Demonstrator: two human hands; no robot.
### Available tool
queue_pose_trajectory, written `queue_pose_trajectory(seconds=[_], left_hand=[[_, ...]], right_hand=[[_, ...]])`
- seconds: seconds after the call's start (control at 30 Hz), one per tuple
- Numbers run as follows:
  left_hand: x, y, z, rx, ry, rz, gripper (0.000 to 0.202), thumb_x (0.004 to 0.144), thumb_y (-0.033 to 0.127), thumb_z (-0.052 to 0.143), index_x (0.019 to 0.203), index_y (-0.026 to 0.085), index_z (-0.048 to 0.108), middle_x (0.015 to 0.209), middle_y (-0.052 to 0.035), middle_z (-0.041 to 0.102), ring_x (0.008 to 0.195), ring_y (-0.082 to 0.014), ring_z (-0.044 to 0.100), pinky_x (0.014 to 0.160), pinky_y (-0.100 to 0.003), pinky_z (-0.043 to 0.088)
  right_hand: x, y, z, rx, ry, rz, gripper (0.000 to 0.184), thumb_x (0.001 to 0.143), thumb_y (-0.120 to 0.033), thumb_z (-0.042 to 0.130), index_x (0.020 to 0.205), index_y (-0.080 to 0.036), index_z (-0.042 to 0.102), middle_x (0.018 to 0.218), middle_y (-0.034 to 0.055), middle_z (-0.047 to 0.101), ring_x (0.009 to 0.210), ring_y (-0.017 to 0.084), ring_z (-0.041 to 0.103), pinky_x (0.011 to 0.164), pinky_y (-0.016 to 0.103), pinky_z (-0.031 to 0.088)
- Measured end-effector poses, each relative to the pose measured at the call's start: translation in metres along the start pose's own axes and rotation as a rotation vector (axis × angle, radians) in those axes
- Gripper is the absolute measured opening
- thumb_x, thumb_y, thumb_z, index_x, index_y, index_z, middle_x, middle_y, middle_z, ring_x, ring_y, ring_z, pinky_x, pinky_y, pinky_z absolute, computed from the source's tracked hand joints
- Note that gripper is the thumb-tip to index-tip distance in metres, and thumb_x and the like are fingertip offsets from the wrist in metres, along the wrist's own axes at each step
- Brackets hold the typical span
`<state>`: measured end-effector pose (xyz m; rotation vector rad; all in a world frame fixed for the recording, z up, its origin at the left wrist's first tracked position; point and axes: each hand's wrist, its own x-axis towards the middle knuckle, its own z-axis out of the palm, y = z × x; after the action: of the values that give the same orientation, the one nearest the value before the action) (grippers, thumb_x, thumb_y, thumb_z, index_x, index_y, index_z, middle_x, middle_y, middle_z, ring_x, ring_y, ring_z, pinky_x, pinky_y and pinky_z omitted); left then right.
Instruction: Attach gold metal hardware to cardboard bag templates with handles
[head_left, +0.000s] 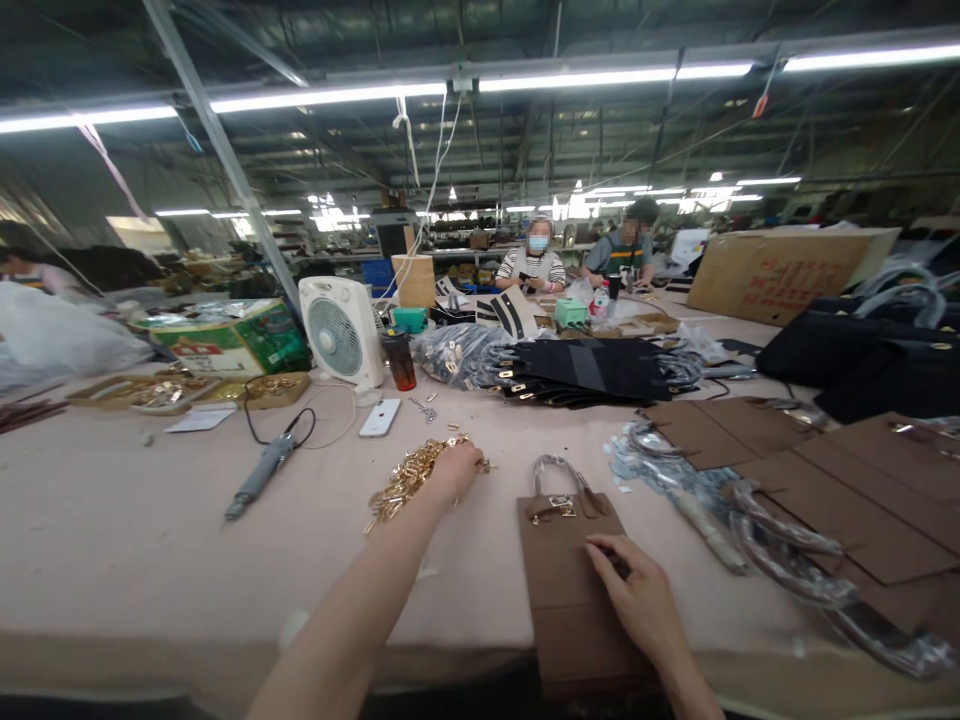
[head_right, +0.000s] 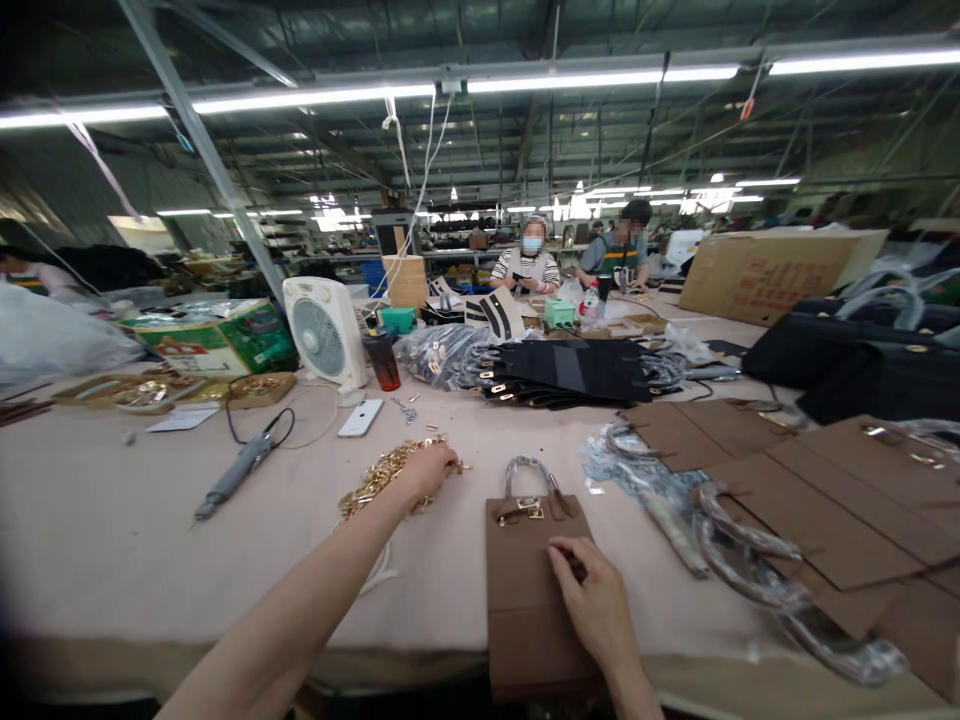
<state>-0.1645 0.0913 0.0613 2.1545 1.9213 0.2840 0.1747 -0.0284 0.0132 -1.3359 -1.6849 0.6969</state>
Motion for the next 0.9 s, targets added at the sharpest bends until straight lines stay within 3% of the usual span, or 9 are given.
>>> queue_pose_trajectory(seconds=[0.13,0.3,0.43,0.57,0.67,0.77,0.83,0.9], left_hand=[[0.007,-0.005,0.0,-0.028,-0.017,-0.035,0.021,0.098,0.037,0.066,0.101,0.017,0.072,0.112,-0.0079,0.074,0.106,-0.0222,0.068,0.1,-0.045,0.052],[0.007,-0.016,-0.004,-0.15,0.046,-0.072,0.013,0.091,0.023,0.064,0.091,0.023,0.078,0.1,-0.0076,0.079,0.099,-0.0235,0.07,0.094,-0.036,0.051],[0.007,-0.018,-0.009,-0.342,0.146,-0.093,0.018,0.089,0.025,0.063,0.098,0.022,0.078,0.106,-0.0078,0.079,0.103,-0.0237,0.068,0.094,-0.033,0.05],[0.013,-0.006,-0.015,-0.632,0.187,-0.137,0.021,0.085,0.036,0.064,0.091,0.02,0.076,0.079,-0.0049,0.072,0.077,-0.02,0.063,0.072,-0.03,0.051],[0.014,0.023,-0.013,-0.909,0.142,-0.138,0.035,0.082,0.046,0.066,0.1,0.017,0.074,0.068,0.0008,0.061,0.056,-0.0126,0.051,0.054,-0.023,0.042],[0.003,0.072,0.0,-1.172,0.044,-0.084,0.046,0.078,0.05,0.072,0.11,0.016,0.072,0.078,0.0,0.062,0.057,-0.008,0.05,0.054,-0.02,0.04],[-0.011,0.11,0.015,-1.303,-0.039,-0.052,0.047,0.077,0.049,0.076,0.11,0.016,0.073,0.079,-0.0007,0.062,0.059,-0.0073,0.052,0.055,-0.019,0.042],[-0.026,0.147,0.033,-1.405,-0.115,-0.031,0.044,0.079,0.047,0.077,0.111,0.016,0.073,0.08,-0.0018,0.062,0.06,-0.0073,0.053,0.056,-0.019,0.045]], right_hand=[[0.0,-0.003,0.0,-0.013,0.004,0.009,0.032,0.095,-0.051,0.061,0.1,-0.025,0.079,0.1,0.0076,0.079,0.091,0.026,0.074,0.081,0.035,0.059],[0.001,-0.003,-0.001,0.021,-0.002,0.007,0.033,0.095,-0.051,0.061,0.101,-0.024,0.079,0.101,0.0089,0.079,0.092,0.027,0.074,0.08,0.036,0.059],[0.002,-0.002,-0.001,0.053,0.015,0.027,0.034,0.093,-0.052,0.063,0.101,-0.024,0.08,0.101,0.0095,0.079,0.094,0.028,0.073,0.081,0.037,0.059],[0.004,-0.004,-0.005,0.136,0.05,0.065,0.038,0.092,-0.056,0.065,0.099,-0.022,0.08,0.096,0.0088,0.079,0.087,0.026,0.072,0.079,0.036,0.058],[0.006,-0.004,-0.008,0.245,0.098,0.149,0.043,0.092,-0.059,0.065,0.102,-0.019,0.079,0.077,0.0053,0.074,0.071,0.022,0.067,0.067,0.032,0.055],[0.007,-0.005,-0.011,0.367,0.169,0.192,0.049,0.093,-0.061,0.064,0.11,-0.017,0.076,0.068,0.0027,0.068,0.064,0.02,0.064,0.062,0.03,0.053],[0.005,-0.006,-0.013,0.407,0.218,0.18,0.051,0.093,-0.06,0.064,0.119,-0.017,0.074,0.075,0.0046,0.072,0.07,0.021,0.068,0.068,0.031,0.057],[0.003,-0.008,-0.014,0.429,0.255,0.156,0.052,0.093,-0.057,0.065,0.128,-0.018,0.07,0.095,0.0086,0.077,0.086,0.023,0.073,0.081,0.035,0.06]])
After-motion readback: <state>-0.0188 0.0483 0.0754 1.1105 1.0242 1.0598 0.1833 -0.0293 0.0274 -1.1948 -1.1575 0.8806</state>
